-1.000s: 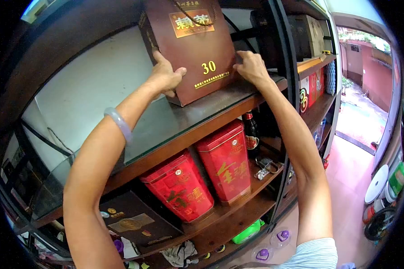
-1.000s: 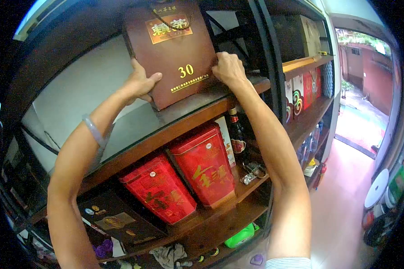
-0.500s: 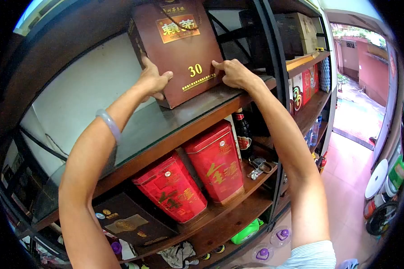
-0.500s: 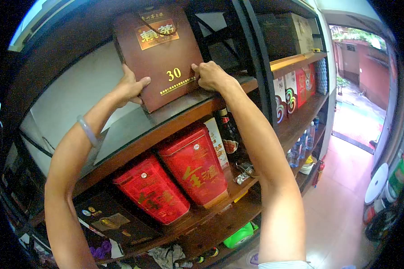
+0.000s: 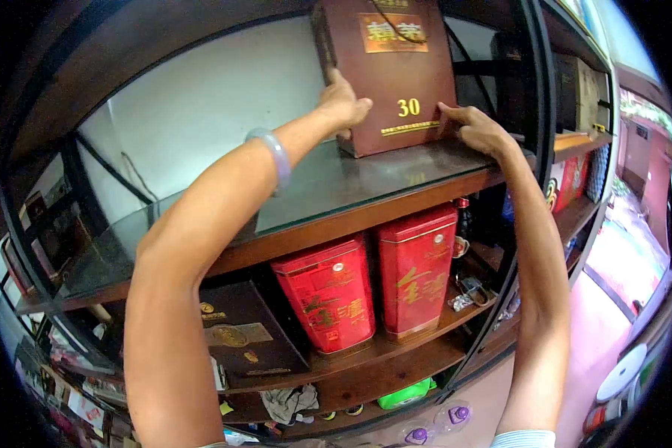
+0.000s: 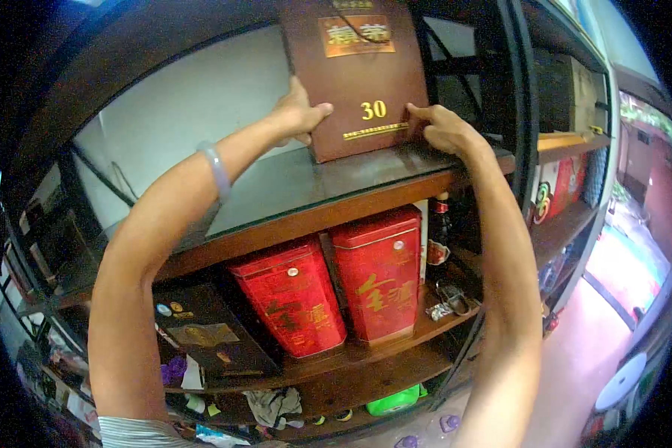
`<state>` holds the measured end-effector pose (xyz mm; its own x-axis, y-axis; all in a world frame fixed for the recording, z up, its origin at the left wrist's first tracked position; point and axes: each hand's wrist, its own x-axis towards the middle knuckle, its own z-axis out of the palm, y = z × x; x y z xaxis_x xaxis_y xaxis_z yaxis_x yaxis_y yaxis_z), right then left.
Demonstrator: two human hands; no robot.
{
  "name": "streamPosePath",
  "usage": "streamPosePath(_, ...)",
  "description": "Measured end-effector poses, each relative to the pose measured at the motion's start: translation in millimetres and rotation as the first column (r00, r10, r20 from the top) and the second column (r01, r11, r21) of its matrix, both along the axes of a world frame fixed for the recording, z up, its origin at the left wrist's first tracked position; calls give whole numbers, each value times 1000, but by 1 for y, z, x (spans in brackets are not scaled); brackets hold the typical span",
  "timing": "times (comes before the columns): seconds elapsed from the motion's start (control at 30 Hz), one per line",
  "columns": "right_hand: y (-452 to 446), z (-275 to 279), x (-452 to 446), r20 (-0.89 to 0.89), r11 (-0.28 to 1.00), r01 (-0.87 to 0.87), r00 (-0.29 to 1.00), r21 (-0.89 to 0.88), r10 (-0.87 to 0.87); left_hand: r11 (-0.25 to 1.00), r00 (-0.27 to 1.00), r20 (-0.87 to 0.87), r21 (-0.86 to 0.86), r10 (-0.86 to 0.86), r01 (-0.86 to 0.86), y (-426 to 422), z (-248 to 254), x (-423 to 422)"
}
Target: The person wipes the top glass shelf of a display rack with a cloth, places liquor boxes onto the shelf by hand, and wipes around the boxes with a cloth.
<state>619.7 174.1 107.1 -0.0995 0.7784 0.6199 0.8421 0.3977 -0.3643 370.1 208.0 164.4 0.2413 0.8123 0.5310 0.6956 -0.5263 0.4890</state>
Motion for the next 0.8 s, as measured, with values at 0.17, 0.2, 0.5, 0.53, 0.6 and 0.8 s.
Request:
streamPosePath(0.17,-7,1,-4,131,996,39,990,83,-50,1000,998,71,20,3,-4,-6,-1,1)
streamPosePath(0.2,-9,5,-2,140,999,30,990,42,-36,999,997,74,33,-3,1,-6,-3,2)
streamPosePath(0.5,-4,4,-4,130,1000,-19,991,-2,19,991,990,52,34,-134,133,16,2,-31)
streamPosePath(0.53,-6,4,-5,126,1000,20,992,-15,-18,994,992,51,24,-111,110,14,2,-29)
streamPosePath(0.6,-9,4,-11,120,996,83,990,-35,-78,997,996,62,38,-67,65,14,1,-25)
streamPosePath(0.8,2,3,-5,115,999,54,992,10,-54,995,994,76,70,-78,72,18,0,-23)
